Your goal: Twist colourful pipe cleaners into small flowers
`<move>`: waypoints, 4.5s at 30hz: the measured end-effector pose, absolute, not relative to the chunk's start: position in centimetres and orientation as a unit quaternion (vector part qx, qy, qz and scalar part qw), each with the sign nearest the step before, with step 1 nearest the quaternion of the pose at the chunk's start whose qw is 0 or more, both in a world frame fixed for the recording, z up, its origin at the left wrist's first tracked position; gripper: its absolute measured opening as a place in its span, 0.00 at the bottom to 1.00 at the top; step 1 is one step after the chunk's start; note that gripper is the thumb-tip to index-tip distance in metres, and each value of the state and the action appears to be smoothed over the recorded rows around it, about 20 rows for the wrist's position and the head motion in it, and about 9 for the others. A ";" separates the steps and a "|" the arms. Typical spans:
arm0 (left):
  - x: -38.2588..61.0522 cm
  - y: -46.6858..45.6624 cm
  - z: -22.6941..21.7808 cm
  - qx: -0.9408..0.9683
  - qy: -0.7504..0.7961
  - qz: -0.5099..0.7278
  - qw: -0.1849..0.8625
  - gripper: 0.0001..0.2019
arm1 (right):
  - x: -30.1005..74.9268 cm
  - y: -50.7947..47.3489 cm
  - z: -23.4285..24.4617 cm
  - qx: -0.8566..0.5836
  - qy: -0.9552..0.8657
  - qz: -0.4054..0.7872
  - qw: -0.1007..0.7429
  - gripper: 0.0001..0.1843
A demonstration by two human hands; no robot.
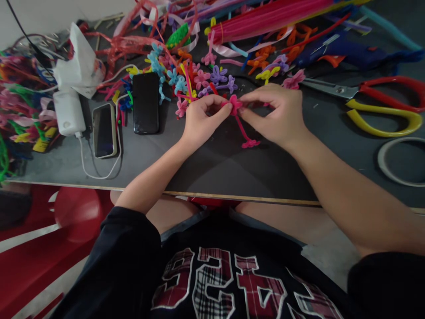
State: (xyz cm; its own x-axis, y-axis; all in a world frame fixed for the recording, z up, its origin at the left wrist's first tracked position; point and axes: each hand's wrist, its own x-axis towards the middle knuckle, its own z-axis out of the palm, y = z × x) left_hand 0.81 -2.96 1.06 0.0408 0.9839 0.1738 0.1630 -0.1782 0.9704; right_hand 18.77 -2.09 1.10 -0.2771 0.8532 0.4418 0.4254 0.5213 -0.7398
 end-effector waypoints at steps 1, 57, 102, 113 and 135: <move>0.8 -3.0 1.1 0.581 0.482 0.488 0.438 0.07 | 18.8 -2.1 1.1 -0.421 -0.774 0.234 0.411 0.07; 0.5 -4.9 1.9 0.681 0.463 0.523 0.219 0.10 | 17.7 -3.5 2.1 -0.398 -0.699 0.299 0.514 0.25; -2.5 1.3 -3.2 0.649 0.338 0.599 0.325 0.08 | 21.5 -0.2 2.1 -0.218 -0.951 0.122 0.183 0.10; -1.0 0.0 -2.4 0.600 0.336 0.602 0.406 0.18 | 19.8 -1.3 2.1 -0.413 -0.775 0.235 0.417 0.23; 0.4 -0.8 -3.0 0.617 0.328 0.555 0.451 0.21 | 18.5 -3.1 2.0 -0.463 -0.817 0.188 0.289 0.24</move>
State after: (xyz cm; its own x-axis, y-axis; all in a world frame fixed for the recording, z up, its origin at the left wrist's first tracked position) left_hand 0.41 -0.78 -3.02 0.1680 0.9057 0.3892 -0.0960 -0.3779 0.9208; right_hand 18.48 -3.13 2.03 -0.4056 0.8642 0.2977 0.6476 0.5015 -0.5737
